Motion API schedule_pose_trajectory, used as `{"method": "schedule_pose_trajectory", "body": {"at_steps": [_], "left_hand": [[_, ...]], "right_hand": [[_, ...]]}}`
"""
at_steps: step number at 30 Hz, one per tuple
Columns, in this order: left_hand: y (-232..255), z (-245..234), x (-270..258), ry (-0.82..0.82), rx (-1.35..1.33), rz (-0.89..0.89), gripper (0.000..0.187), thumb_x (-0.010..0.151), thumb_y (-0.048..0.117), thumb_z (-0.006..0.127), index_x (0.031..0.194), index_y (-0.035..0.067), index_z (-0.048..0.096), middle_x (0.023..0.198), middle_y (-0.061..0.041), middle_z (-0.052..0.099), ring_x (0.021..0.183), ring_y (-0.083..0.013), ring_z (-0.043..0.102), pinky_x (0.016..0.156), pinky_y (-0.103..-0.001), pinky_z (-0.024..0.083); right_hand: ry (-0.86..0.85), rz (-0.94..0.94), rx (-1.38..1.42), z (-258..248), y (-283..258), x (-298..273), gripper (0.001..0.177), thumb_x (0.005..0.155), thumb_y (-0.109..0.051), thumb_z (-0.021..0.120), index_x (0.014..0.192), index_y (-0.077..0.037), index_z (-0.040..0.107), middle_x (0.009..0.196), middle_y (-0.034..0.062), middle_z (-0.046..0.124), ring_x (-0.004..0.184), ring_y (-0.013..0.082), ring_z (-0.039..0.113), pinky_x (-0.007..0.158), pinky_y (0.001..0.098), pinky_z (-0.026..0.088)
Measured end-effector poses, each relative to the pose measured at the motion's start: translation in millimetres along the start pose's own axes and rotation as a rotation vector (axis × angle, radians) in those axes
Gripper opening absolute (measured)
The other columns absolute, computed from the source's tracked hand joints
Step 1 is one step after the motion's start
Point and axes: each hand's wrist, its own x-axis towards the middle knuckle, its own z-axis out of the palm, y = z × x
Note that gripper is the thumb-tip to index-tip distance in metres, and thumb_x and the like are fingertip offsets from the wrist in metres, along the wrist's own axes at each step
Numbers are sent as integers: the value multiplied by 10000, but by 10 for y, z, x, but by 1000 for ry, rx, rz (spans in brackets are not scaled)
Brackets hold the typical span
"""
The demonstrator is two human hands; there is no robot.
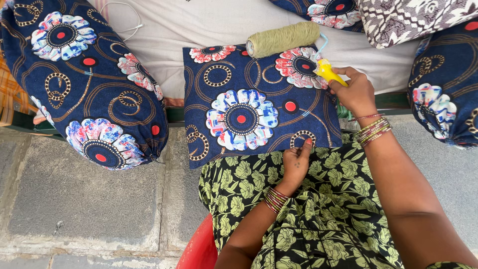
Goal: The person uses a paint roller to roll over several patterned pillows and bolsters on a woven bed, turning the items to reach different sides.
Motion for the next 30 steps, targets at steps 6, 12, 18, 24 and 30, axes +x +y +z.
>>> {"method": "schedule_pose_trajectory", "body": {"at_steps": [6,12,18,24,30], "left_hand": [[-23,-10,-2,-9,53,-33,407,1028,362,648,714,103,654,604,43,545,496,-64,387,481,-253,314],[-157,-10,5,-16,31,15,439,1026,402,655,695,116,609,624,48,546,528,-64,453,521,-249,414],[-153,12,-3,-10,8,9,371,1005,364,662,735,112,622,649,60,546,569,-52,467,559,-236,433],[-148,5,-41,-66,-49,60,245,997,277,693,826,115,628,715,66,560,623,-38,472,601,-218,440],[-205,18,-41,-100,-103,155,226,980,180,746,826,102,601,772,43,617,670,-47,509,639,-218,454]], "right_hand": [[-23,88,59,-212,51,-373,409,893,-213,722,1297,-149,703,716,47,716,438,100,544,432,276,413],[-67,75,282,-383,252,-733,420,901,-136,710,1317,-100,670,834,24,728,471,41,494,431,250,384],[14,17,184,-429,293,-1215,409,910,-146,727,1311,-82,679,868,12,743,513,29,504,482,223,408],[-1,95,268,-486,494,-1608,429,918,-124,734,1342,-83,684,882,77,729,535,44,475,485,246,389],[47,95,224,-544,739,-1974,420,926,-133,733,1339,-75,678,1085,84,776,637,53,572,567,220,478]]}}
